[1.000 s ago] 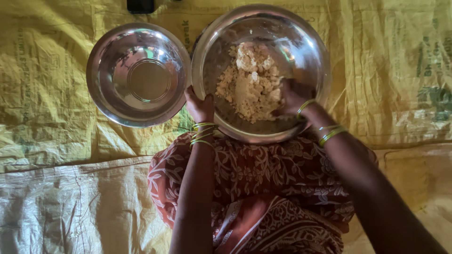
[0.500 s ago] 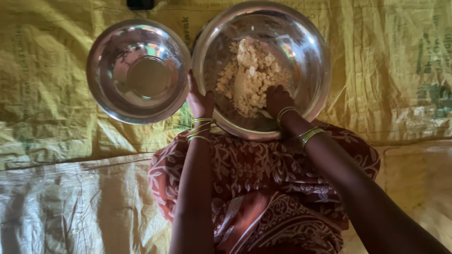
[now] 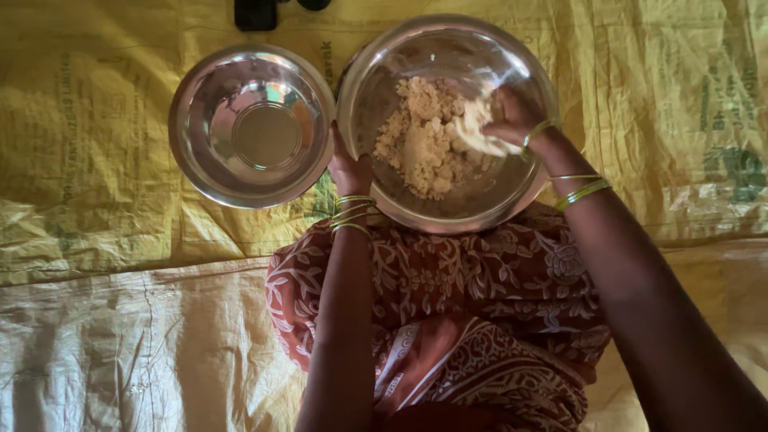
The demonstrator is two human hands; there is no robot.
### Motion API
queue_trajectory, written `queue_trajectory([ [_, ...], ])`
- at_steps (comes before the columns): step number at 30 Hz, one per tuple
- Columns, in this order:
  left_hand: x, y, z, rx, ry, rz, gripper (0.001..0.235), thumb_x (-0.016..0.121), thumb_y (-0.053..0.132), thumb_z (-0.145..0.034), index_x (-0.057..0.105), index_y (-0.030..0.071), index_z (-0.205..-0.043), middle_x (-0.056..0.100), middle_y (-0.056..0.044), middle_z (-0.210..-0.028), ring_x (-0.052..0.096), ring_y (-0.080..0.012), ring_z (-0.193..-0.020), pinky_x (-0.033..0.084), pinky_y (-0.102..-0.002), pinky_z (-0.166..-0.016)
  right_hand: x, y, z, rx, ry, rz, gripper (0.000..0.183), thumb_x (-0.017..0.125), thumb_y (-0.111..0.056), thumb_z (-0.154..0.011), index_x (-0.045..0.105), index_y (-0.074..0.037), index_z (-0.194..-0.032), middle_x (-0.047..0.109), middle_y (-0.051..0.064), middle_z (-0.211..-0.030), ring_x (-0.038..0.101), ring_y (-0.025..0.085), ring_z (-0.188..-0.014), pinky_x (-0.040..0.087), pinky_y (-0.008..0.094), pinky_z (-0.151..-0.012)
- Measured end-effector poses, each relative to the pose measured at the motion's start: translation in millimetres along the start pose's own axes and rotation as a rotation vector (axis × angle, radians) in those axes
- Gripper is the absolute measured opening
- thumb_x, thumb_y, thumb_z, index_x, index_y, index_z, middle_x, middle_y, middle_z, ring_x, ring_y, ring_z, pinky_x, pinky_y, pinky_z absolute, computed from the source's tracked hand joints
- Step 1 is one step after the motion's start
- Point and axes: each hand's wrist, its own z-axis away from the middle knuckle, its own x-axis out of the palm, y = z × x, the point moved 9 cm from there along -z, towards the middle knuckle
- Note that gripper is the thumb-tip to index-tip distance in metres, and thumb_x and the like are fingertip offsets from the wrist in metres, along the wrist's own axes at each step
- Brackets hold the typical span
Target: The person sits on a yellow sack and mixes a crumbly dough-like substance in a large metal bowl using their right hand. They occasionally pour water from a smaller metal bowl into the mixture to aid in combining the ingredients.
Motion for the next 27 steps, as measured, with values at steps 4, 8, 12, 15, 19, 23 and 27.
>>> queue_trajectory([
  [4,-3.8,5.1,0.5,-0.005,0.005,-0.014,0.093,0.069,-0.008,-0.07,0.035,0.001,-0.156,0.056,-0.034,-0.143,0.056,-0.0481,-0.132,0.047,-0.047,-0.109,-10.8,-70.5,10.9,-0.345,0.367,0.094,0.069,0.088,-0.018,-0.069,0.057,0.001,-0.127,0.058,0.021,-0.122,0.055,0.037,-0.116,0.049,0.049,-0.101],
  [8,4.8,-11.7,3.6,-0.277,-0.113,-0.026,0.093,0.067,-0.004,-0.075,0.032,0.008,-0.161,0.067,-0.03,-0.127,0.071,-0.0434,-0.11,0.056,-0.046,-0.094,79.0,-117.6,41.2,-0.371,0.287,0.256,0.084,0.066,-0.044,-0.082,0.045,-0.001,-0.152,0.037,0.029,-0.159,0.036,0.044,-0.144,0.033,0.048,-0.122],
  [12,-6.3,8.5,-0.2,-0.076,-0.019,-0.025,0.095,0.069,-0.008,-0.071,0.032,0.005,-0.158,0.067,-0.034,-0.125,0.071,-0.0466,-0.105,0.057,-0.047,-0.088,139.7,-117.6,65.9,-0.232,-0.057,0.569,0.096,0.043,-0.071,-0.094,0.037,0.002,-0.156,0.012,0.027,-0.165,0.009,0.044,-0.155,0.009,0.049,-0.128],
  [15,-1.7,2.5,-1.0,-0.135,-0.049,-0.022,0.095,0.067,-0.007,-0.072,0.032,0.005,-0.158,0.066,-0.032,-0.128,0.072,-0.045,-0.104,0.057,-0.046,-0.088,136.8,-119.4,62.0,-0.163,-0.165,0.405,0.1,0.047,-0.069,-0.086,0.028,0.001,-0.155,0.004,0.025,-0.168,0.001,0.044,-0.148,0.003,0.047,-0.117],
  [19,-2.3,2.1,0.7,-0.094,-0.037,0.035,0.095,0.067,-0.007,-0.07,0.032,0.003,-0.158,0.06,-0.031,-0.138,0.066,-0.0454,-0.118,0.053,-0.045,-0.099,125.2,-116.4,32.8,-0.175,-0.384,0.261,0.072,0.052,-0.046,-0.095,0.04,-0.002,-0.151,0.025,0.023,-0.157,0.027,0.038,-0.144,0.027,0.047,-0.114],
  [23,-6.0,9.6,-0.9,0.052,0.042,-0.002,0.095,0.068,-0.008,-0.067,0.034,0.001,-0.156,0.057,-0.033,-0.143,0.059,-0.0483,-0.129,0.048,-0.044,-0.109,67.5,-61.5,5.7,-0.002,-0.279,-0.304,0.031,0.055,-0.01,-0.102,0.069,-0.009,-0.13,0.078,0.015,-0.114,0.071,0.026,-0.097,0.056,0.035,-0.083],
  [27,-0.5,1.9,0.2,-0.045,0.008,-0.013,0.094,0.067,-0.006,-0.069,0.035,0.004,-0.156,0.061,-0.032,-0.138,0.063,-0.0478,-0.123,0.05,-0.045,-0.106,-3.3,-48.4,-0.4,-0.256,0.237,-0.173,0.023,0.084,-0.017,-0.084,0.075,-0.002,-0.1,0.075,0.011,-0.088,0.07,0.016,-0.073,0.057,0.033,-0.067],
])
